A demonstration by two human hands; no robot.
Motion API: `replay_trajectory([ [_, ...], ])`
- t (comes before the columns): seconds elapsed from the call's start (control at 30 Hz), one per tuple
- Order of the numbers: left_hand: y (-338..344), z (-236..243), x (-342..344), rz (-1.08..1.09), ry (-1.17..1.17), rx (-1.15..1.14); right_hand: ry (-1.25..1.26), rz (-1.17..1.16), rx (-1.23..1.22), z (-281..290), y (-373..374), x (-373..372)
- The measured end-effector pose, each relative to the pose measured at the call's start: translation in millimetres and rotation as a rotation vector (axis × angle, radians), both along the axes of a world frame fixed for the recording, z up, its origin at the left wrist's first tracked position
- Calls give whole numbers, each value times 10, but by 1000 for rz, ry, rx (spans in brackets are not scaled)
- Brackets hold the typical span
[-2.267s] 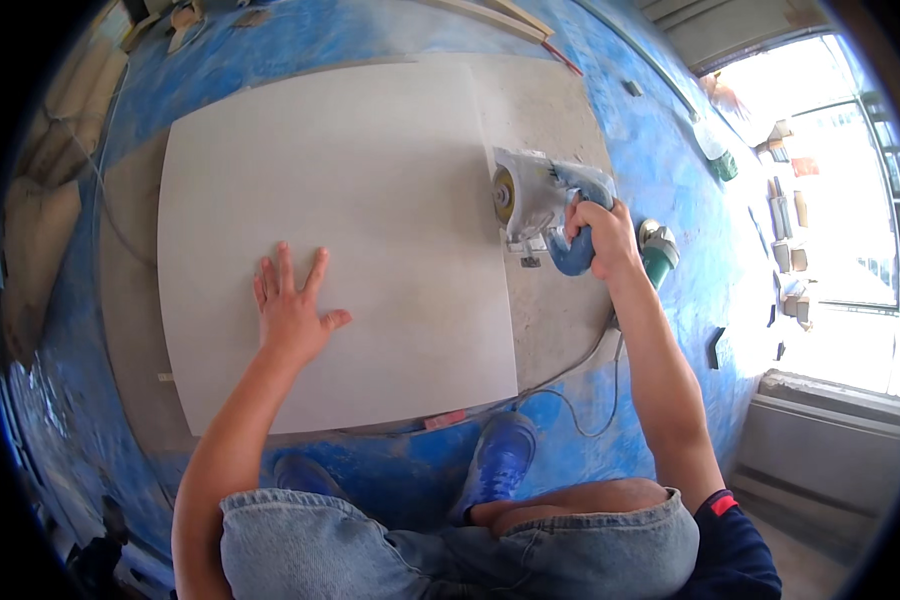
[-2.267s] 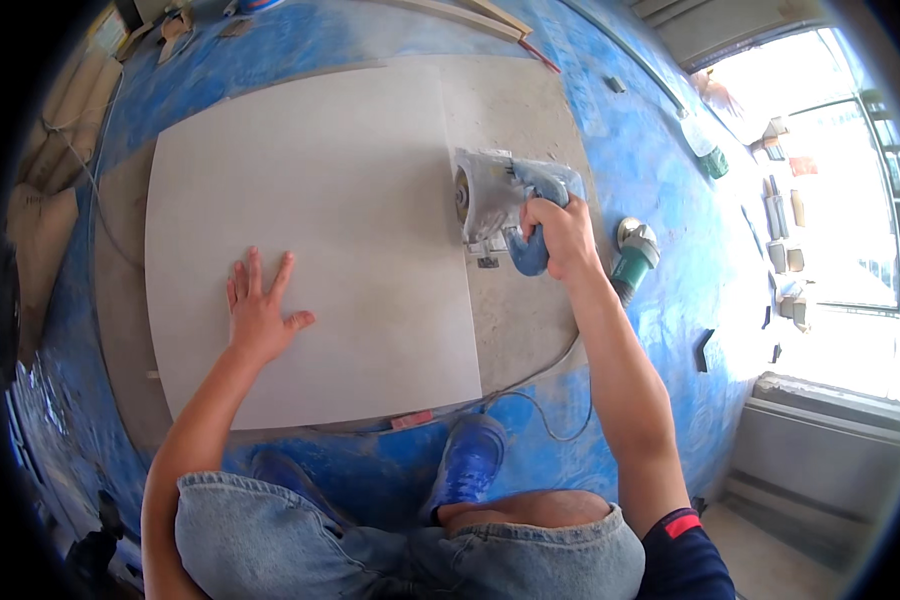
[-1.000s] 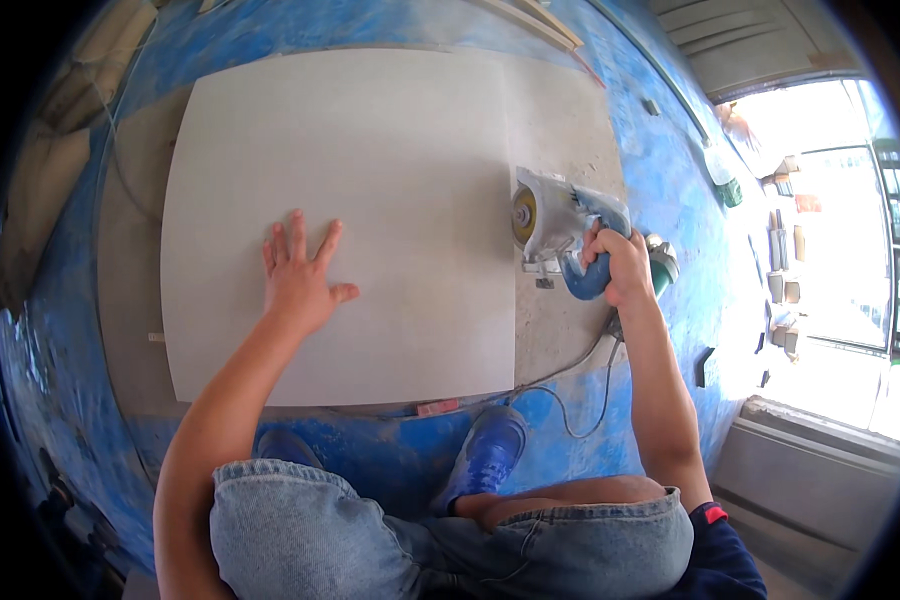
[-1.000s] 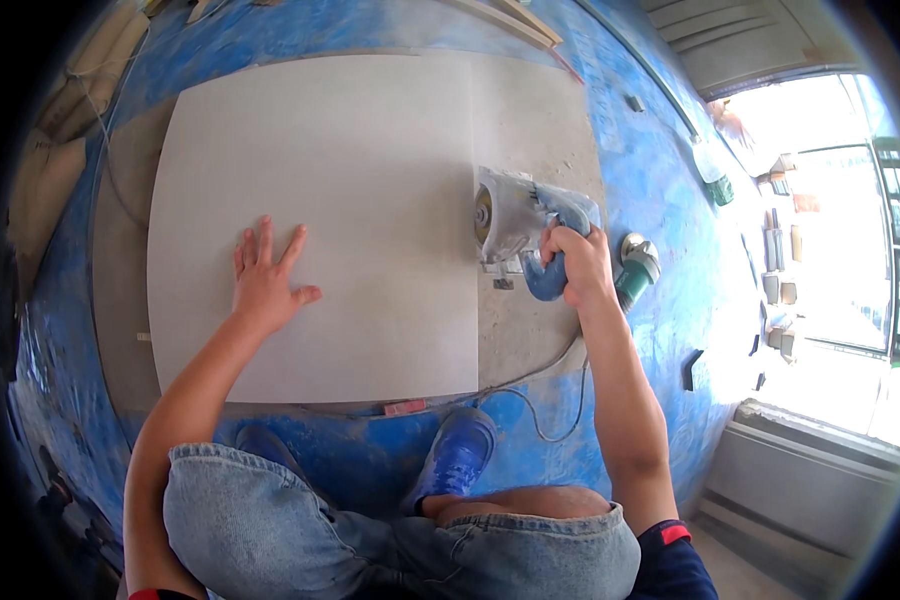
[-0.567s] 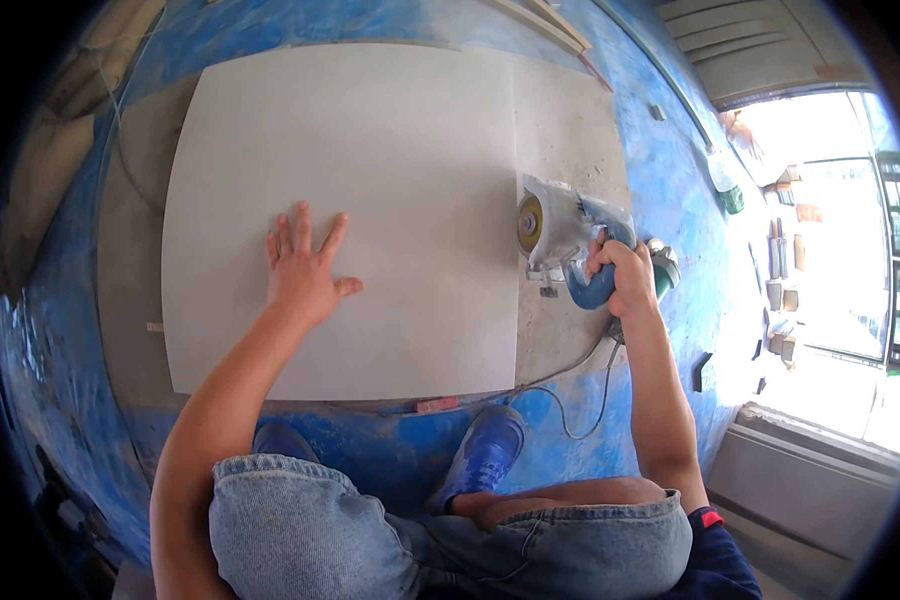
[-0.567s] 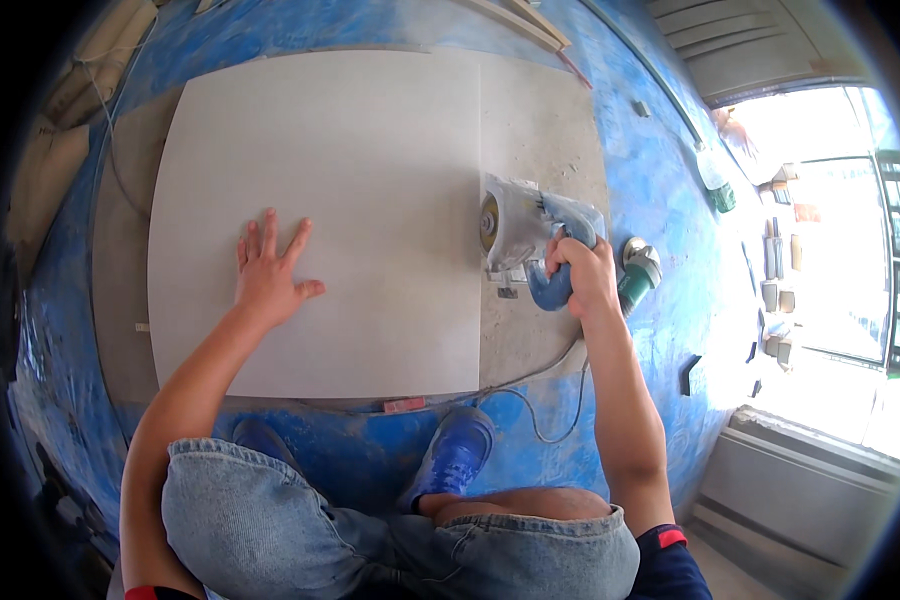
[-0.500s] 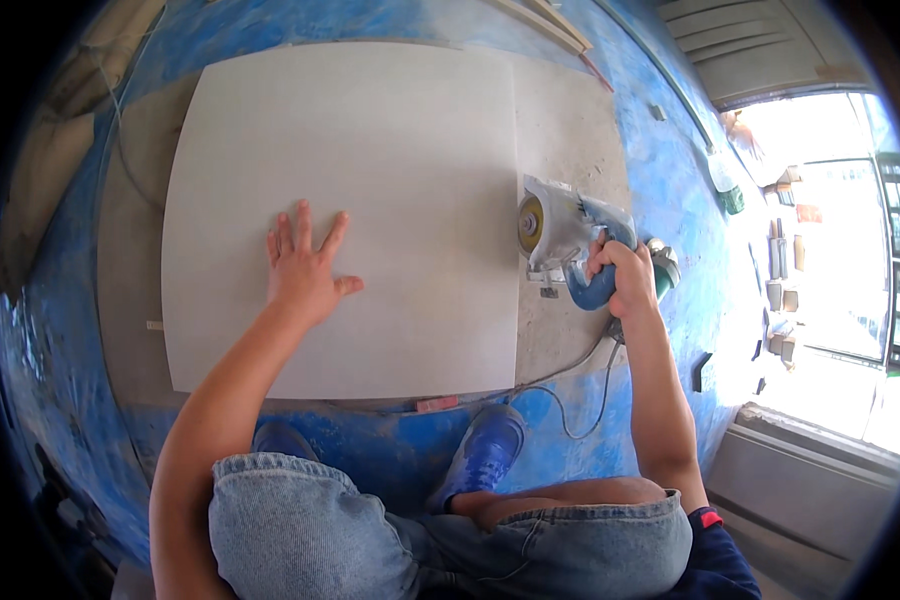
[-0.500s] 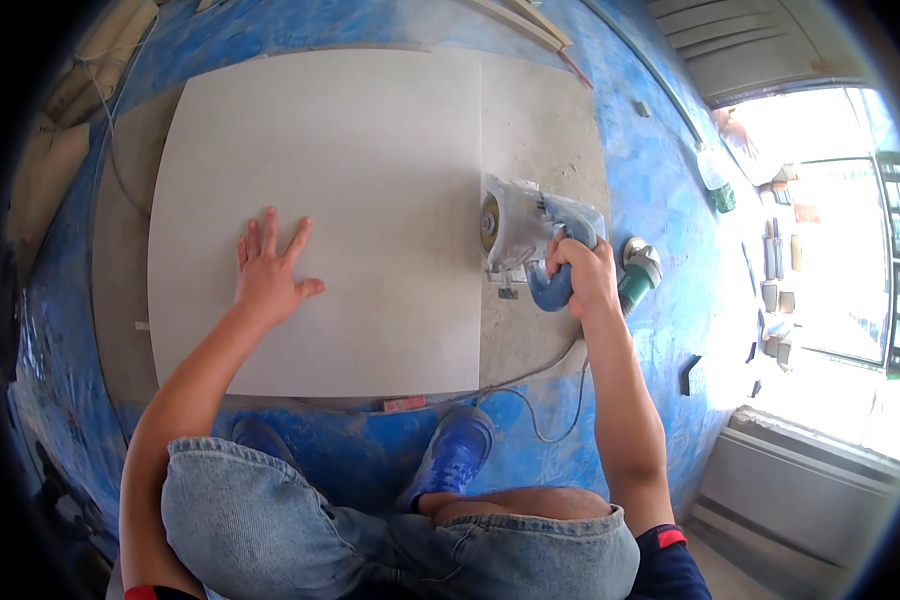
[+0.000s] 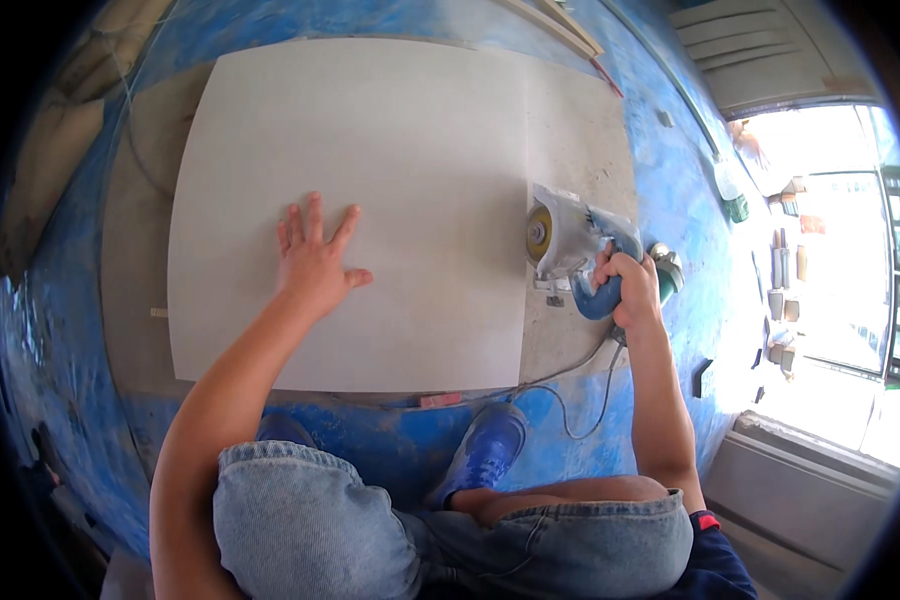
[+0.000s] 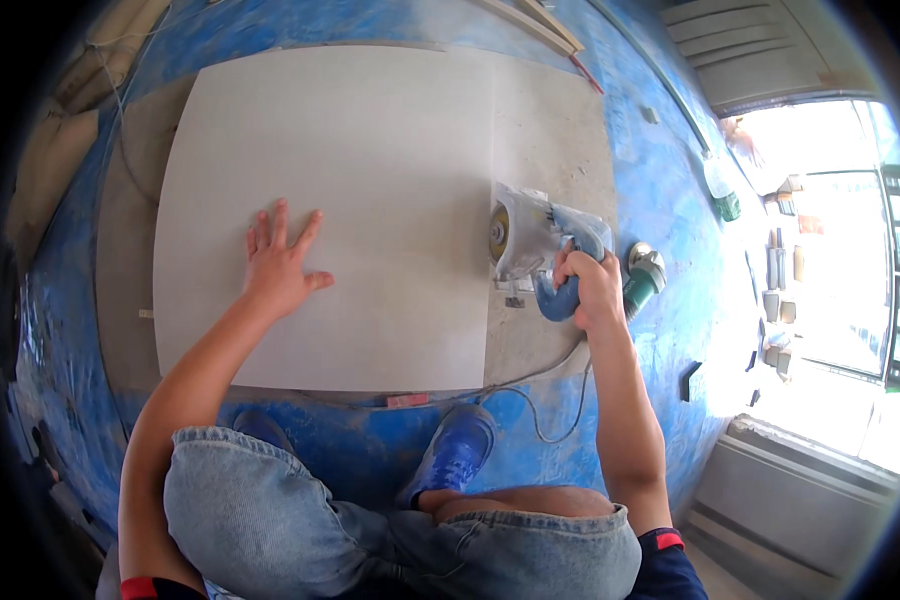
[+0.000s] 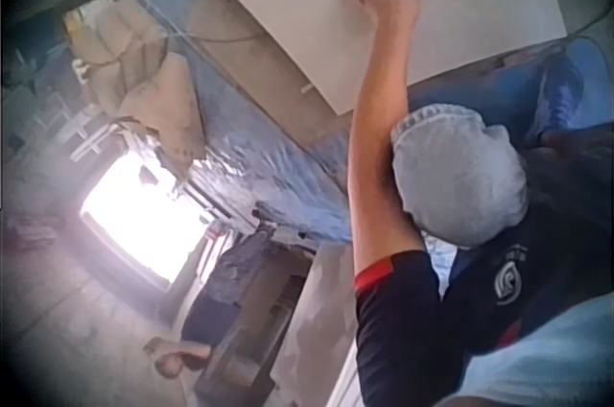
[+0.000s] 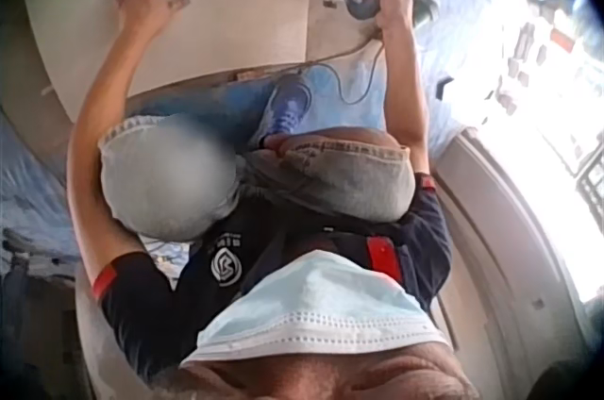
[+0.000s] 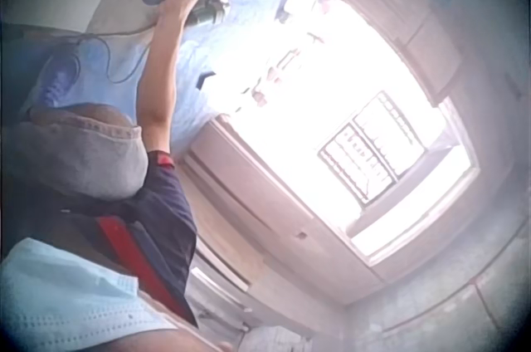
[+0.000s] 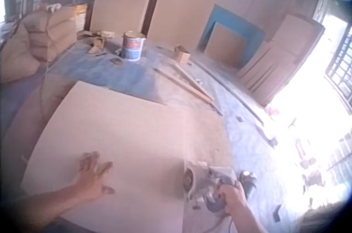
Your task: The person uses a power saw and a handheld grinder to cut and smooth the edge of a large tile.
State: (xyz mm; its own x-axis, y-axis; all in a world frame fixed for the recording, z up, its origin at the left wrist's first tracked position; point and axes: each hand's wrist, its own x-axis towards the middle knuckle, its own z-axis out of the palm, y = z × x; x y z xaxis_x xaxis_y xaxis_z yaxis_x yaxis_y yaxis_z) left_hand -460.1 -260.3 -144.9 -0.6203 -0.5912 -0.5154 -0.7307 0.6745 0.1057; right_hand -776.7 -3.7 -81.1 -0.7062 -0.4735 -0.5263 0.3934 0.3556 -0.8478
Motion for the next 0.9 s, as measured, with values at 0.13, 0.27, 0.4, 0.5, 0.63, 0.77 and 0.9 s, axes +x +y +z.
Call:
replay_trajectory([
  [0.13, -23, 12, -39, -3, -18, -1, -5, -10, 13, 29, -1, 5],
  [0.27, -43, 15, -58, -8, -19, -6, -8, -5, 11, 35, 5, 0],
  [0.4, -76, 35, -91, -12, -28, -10, -11, -13, 3, 44, -5, 9],
  [0.5, -103, 65, -116, -11, -32, -1, -10, -12, 5, 66, -1, 9],
  [0.63, -129, 77, -138, -19, -49, 0, -32, 4, -6, 63, 27, -4],
  [0.77, -167, 61, -153, -22, -61, -9, -28, -7, -7, 80, 21, 8],
  [0.9, -201, 85, -194, -23, -70, -11, -35, -10, -6, 81, 32, -8],
])
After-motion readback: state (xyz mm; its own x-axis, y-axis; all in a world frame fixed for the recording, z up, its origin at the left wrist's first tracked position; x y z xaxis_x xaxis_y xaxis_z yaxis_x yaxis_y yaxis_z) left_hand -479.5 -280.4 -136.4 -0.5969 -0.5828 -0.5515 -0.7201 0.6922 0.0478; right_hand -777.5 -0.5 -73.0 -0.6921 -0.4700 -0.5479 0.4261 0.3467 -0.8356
